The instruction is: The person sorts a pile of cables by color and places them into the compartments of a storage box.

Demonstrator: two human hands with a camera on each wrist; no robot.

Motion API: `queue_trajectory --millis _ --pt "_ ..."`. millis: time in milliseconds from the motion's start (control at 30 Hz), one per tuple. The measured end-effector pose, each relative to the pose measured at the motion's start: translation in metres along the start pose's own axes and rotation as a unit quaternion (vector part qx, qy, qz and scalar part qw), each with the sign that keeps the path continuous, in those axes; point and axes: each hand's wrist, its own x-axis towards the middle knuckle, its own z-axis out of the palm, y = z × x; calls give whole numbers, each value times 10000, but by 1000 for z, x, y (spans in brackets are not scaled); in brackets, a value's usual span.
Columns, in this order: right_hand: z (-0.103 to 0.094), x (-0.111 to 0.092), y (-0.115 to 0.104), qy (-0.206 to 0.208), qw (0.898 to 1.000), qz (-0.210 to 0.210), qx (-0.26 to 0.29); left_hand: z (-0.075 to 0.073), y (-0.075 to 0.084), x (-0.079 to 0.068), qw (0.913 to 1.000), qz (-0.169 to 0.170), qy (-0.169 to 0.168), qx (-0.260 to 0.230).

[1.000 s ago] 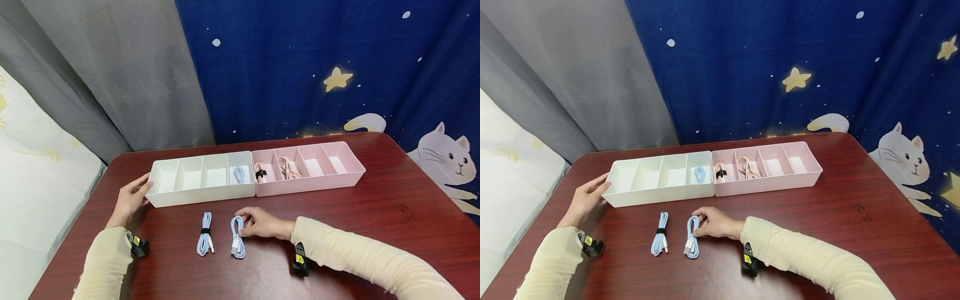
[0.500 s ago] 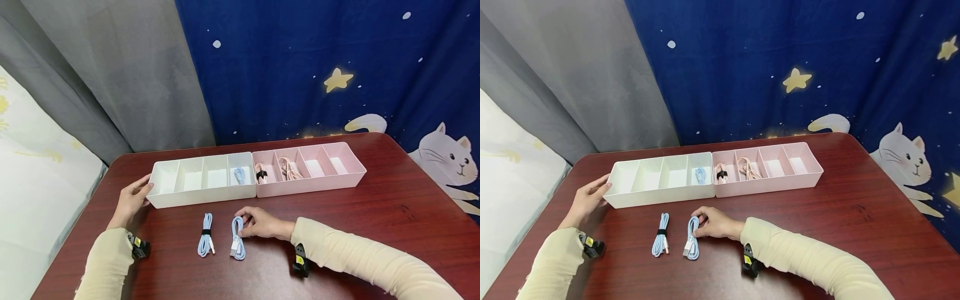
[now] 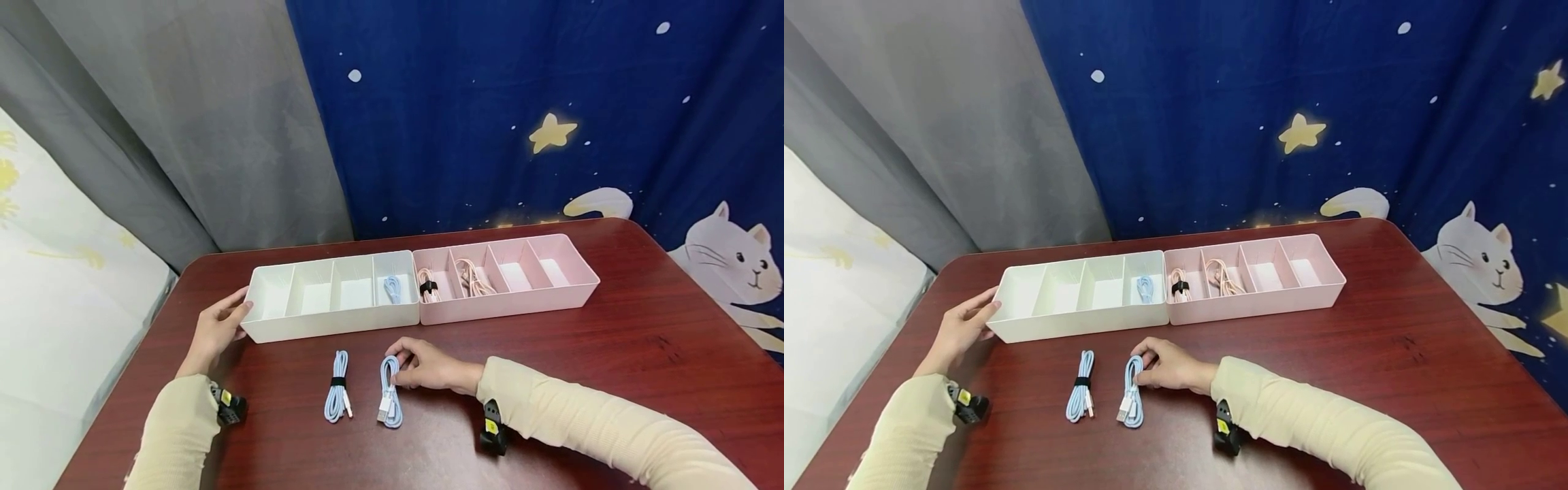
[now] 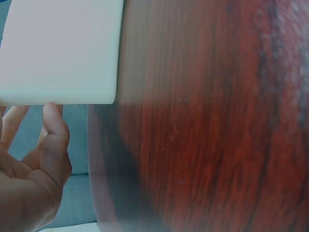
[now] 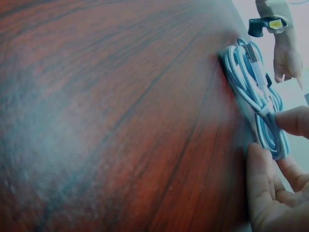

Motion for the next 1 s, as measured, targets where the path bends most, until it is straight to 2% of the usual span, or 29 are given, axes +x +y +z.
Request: queue_trajectory --millis 1000 --pt "-2 -3 4 342 9984 188 399 1 1 0 9999 57 58 76"
